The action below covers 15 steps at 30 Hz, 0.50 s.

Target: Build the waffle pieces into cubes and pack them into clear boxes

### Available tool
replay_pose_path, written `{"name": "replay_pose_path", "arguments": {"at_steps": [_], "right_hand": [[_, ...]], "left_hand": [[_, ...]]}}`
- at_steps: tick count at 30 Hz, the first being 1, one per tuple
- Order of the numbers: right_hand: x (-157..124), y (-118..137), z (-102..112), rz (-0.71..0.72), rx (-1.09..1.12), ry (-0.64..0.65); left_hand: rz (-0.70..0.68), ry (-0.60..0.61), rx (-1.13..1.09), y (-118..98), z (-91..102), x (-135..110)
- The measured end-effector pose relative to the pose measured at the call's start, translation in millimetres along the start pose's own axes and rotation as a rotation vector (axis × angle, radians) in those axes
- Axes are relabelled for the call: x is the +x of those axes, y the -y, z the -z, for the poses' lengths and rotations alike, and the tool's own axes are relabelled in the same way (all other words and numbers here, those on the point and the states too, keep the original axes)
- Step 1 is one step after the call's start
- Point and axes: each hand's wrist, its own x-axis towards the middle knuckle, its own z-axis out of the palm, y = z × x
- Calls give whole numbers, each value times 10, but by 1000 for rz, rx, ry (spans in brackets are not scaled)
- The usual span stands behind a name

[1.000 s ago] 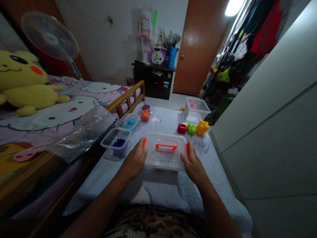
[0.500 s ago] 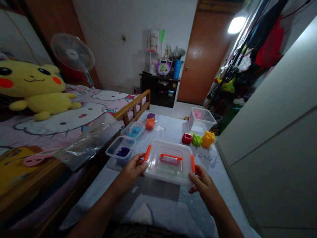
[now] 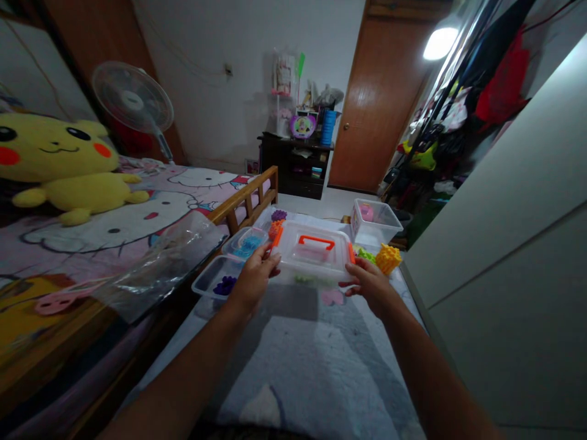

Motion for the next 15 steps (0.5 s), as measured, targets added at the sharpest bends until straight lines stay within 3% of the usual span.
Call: {"name": "replay_pose_path", "arguments": {"at_steps": [5,9,15], "right_hand": [[452,323,3,-26,-19,-110],[822,527,24,39,-60,-141],[1326,506,87,10,-157,-262]], "left_hand": [[-70,-107,11,-236,-300,418],[-85,-146,72,-338,-538,819],[-87,-177,174,-171,-786,1314]]}}
